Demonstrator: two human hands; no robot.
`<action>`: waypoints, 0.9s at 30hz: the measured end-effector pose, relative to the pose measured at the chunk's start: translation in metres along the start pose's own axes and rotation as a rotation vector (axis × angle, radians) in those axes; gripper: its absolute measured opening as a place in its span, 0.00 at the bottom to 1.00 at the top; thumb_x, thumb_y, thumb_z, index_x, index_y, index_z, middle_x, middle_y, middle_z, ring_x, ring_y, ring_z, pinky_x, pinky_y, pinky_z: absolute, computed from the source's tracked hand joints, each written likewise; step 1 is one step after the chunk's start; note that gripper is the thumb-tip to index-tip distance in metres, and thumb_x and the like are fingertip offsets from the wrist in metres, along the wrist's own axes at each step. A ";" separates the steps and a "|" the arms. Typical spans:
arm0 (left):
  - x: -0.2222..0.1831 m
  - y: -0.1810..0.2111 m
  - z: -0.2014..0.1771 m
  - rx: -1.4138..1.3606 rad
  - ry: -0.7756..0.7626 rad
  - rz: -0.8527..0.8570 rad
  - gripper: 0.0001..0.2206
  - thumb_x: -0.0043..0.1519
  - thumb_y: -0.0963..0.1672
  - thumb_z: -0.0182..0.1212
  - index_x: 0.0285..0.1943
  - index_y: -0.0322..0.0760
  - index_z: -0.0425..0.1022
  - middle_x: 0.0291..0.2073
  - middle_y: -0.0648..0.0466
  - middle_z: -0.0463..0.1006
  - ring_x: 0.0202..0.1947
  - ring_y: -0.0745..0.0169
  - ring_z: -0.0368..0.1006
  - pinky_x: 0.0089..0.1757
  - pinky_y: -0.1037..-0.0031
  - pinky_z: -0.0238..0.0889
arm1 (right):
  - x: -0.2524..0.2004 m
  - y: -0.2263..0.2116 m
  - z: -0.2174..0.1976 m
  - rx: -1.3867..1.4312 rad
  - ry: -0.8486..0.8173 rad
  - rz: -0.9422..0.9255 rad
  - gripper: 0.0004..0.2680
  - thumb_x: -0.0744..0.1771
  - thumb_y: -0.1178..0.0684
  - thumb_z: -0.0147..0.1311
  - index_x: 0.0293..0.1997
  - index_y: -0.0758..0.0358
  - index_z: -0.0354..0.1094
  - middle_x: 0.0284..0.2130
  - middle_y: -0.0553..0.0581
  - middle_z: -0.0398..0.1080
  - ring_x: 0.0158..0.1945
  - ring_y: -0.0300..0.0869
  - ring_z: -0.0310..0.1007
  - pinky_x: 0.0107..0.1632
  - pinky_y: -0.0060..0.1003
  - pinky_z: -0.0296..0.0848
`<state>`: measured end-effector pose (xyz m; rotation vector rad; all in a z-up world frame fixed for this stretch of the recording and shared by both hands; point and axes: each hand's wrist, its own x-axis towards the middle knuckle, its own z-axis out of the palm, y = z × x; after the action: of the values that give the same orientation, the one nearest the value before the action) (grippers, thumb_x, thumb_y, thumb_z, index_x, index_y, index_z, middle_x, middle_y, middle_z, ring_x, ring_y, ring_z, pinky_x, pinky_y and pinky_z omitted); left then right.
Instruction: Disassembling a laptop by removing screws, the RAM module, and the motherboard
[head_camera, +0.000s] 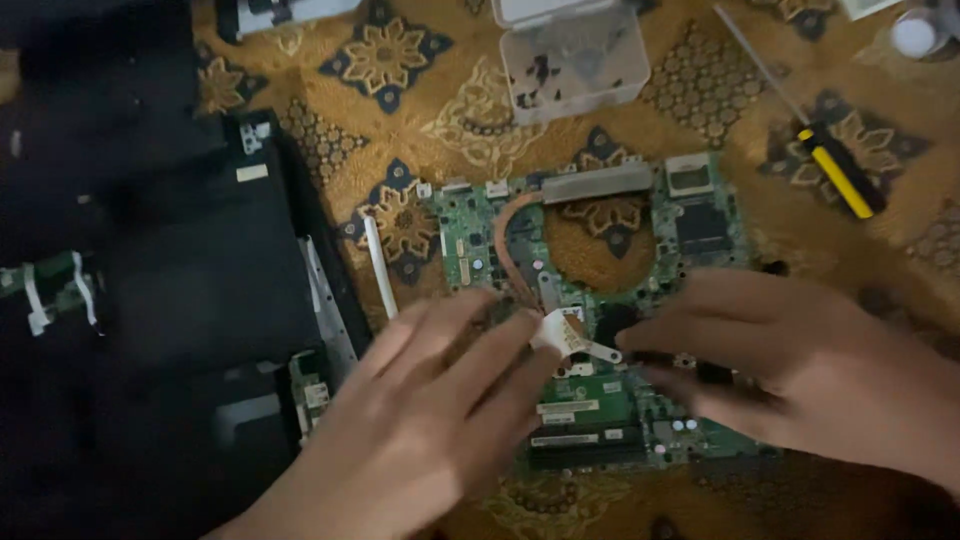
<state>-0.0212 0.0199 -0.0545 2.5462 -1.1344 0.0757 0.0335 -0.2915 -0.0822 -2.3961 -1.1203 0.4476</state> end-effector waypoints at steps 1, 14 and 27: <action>-0.001 -0.004 0.001 -0.009 -0.004 0.000 0.23 0.64 0.47 0.70 0.68 0.38 0.73 0.64 0.45 0.72 0.66 0.36 0.64 0.59 0.40 0.60 | 0.002 0.001 0.000 0.006 -0.006 0.006 0.19 0.64 0.46 0.64 0.63 0.44 0.73 0.47 0.51 0.77 0.46 0.48 0.80 0.46 0.55 0.81; -0.013 -0.017 0.016 0.031 -0.011 0.018 0.30 0.67 0.57 0.66 0.74 0.44 0.71 0.74 0.52 0.64 0.70 0.39 0.61 0.59 0.39 0.63 | -0.004 0.011 0.005 -0.100 -0.079 -0.017 0.14 0.66 0.44 0.56 0.58 0.38 0.73 0.47 0.44 0.74 0.42 0.43 0.77 0.47 0.52 0.79; -0.019 -0.020 0.019 0.068 -0.035 0.029 0.29 0.72 0.58 0.53 0.78 0.45 0.64 0.76 0.54 0.59 0.74 0.41 0.58 0.65 0.44 0.67 | -0.004 0.016 0.010 -0.230 -0.139 -0.116 0.19 0.64 0.39 0.57 0.64 0.29 0.66 0.52 0.43 0.67 0.44 0.42 0.72 0.44 0.60 0.73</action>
<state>-0.0214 0.0394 -0.0817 2.6000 -1.2021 0.0788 0.0360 -0.3010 -0.0989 -2.5078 -1.4344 0.4749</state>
